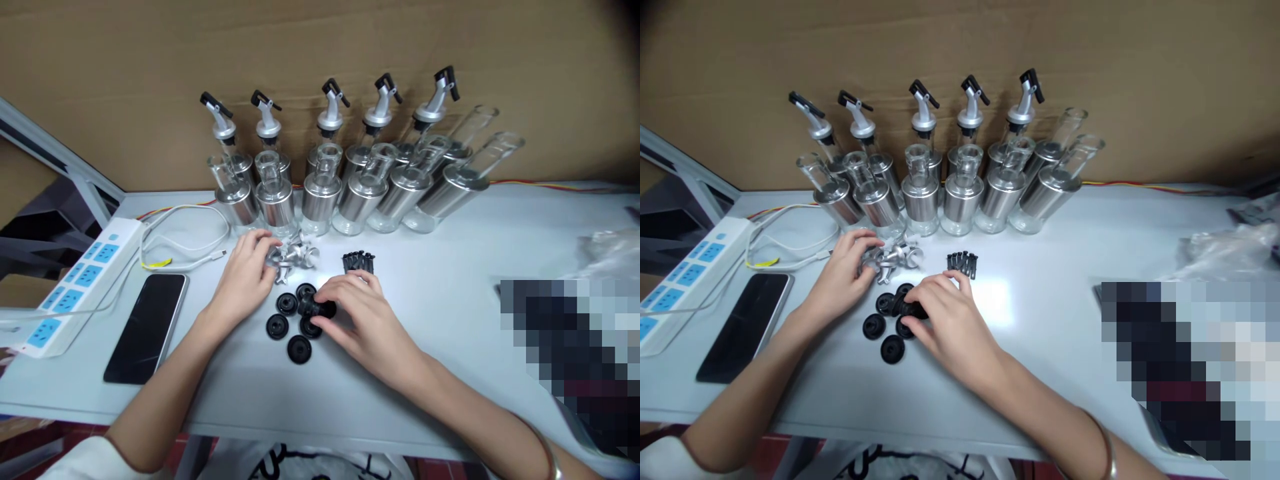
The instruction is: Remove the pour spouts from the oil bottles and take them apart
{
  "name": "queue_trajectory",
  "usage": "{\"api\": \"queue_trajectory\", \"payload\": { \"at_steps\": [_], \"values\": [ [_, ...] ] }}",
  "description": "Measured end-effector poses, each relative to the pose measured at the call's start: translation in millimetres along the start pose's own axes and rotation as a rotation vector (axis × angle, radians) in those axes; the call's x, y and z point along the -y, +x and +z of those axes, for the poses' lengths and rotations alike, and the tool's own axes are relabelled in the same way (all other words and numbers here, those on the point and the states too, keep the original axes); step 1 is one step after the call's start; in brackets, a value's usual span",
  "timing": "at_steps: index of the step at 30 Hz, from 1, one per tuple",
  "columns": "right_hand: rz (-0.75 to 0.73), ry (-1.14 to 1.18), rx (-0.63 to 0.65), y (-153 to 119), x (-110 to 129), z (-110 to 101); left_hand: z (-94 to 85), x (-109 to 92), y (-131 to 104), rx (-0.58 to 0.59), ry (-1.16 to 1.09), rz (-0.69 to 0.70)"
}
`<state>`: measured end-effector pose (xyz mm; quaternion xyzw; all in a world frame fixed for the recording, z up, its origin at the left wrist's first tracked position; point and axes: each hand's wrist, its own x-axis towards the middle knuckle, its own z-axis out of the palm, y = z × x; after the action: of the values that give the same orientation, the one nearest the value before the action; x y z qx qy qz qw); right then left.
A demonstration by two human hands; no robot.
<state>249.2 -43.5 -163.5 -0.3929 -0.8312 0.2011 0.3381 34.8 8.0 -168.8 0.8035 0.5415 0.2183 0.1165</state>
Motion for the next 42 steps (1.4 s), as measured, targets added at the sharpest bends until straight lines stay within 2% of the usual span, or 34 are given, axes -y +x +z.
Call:
{"api": "queue_trajectory", "payload": {
  "at_steps": [12,15,18,22,28,32,36,42],
  "values": [
    [-0.071,-0.024,0.258,2.5,3.3,-4.4,-0.9,-2.6,-1.9,0.016,0.002,0.024],
    [-0.055,0.001,0.285,2.9,3.7,-5.4,-1.2,-3.7,-1.7,0.019,-0.018,0.025],
    [-0.041,0.039,0.248,2.3,3.7,-5.3,-1.6,-4.5,-1.7,0.008,-0.051,0.034],
    [0.071,0.034,0.139,0.9,1.8,-4.3,-2.0,-4.8,-2.1,0.007,-0.037,0.015],
    [0.076,0.016,0.235,-0.1,-0.1,-3.4,-0.9,-3.8,-2.4,-0.021,-0.044,0.047],
    [0.098,0.077,0.252,-0.2,-0.4,-5.5,-0.9,-5.1,-2.1,-0.030,-0.059,0.056],
    [0.112,0.147,0.232,0.2,-1.4,-8.2,-2.3,-6.3,-2.0,-0.033,-0.060,0.062],
    [0.068,0.101,0.174,1.6,1.7,-9.2,-6.9,-7.9,-2.1,-0.045,-0.067,0.044]
  ]
}}
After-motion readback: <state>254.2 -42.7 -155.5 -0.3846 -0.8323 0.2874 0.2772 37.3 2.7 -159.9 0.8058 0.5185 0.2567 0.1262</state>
